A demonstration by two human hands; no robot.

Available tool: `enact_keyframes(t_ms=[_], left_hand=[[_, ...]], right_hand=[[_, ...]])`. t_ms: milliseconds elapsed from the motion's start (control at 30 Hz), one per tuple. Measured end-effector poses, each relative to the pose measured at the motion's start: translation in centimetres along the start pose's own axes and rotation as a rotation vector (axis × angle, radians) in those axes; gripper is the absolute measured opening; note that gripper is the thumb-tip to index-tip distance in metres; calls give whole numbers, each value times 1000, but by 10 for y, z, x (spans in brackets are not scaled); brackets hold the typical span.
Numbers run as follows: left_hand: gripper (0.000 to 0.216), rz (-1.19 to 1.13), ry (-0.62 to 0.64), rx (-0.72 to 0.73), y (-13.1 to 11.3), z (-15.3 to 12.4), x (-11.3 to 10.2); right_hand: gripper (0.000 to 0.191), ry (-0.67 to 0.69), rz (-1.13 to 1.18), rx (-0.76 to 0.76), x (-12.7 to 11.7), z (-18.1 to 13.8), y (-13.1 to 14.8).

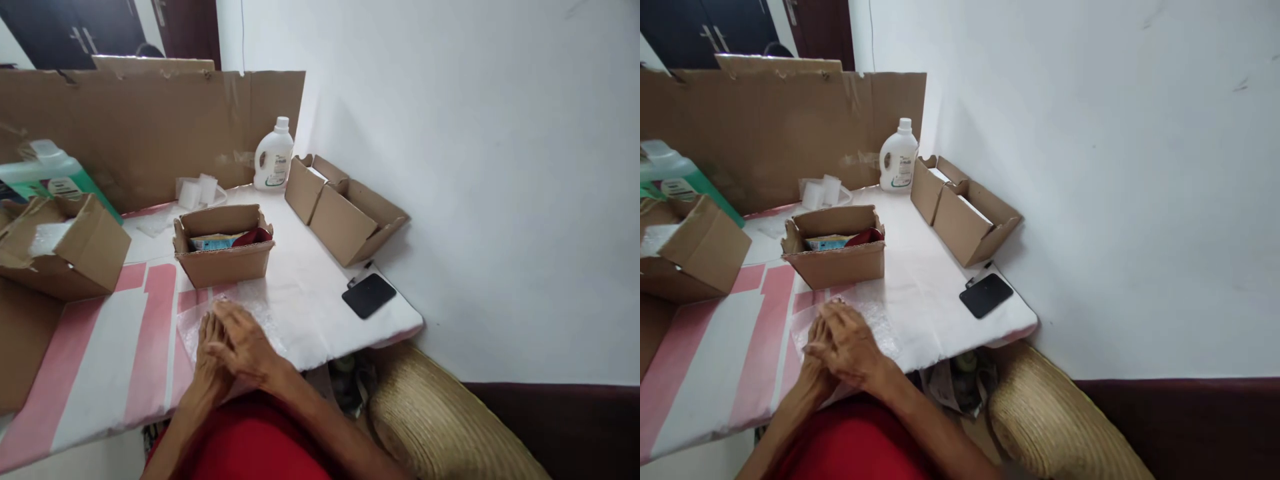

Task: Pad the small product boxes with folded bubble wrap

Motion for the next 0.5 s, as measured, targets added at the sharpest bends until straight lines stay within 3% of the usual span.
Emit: enact_keyframes(t_ms=[67, 167, 333, 500], left_hand=[[62, 78, 17, 66, 6, -8, 27], [62, 101, 41, 81, 14, -14, 39], [66, 164, 143, 47, 13, -6, 34], [89, 192, 119, -46, 18, -6, 24]], right_hand=[[65, 149, -75, -17, 35, 10, -13], [63, 227, -185, 0, 54, 21, -41], [64, 227, -292, 64, 34, 25, -67], [67, 188, -352, 65, 19, 21, -81]])
Point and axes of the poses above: each hand's wrist, its own z-axis towards the middle knuckle, its own x-axis out of the palm, y = z × x, the point moved 6 cm from there along z, towards the middle knuckle, and after that the axes turned 8 degrees about z, right-handed, at the moved point
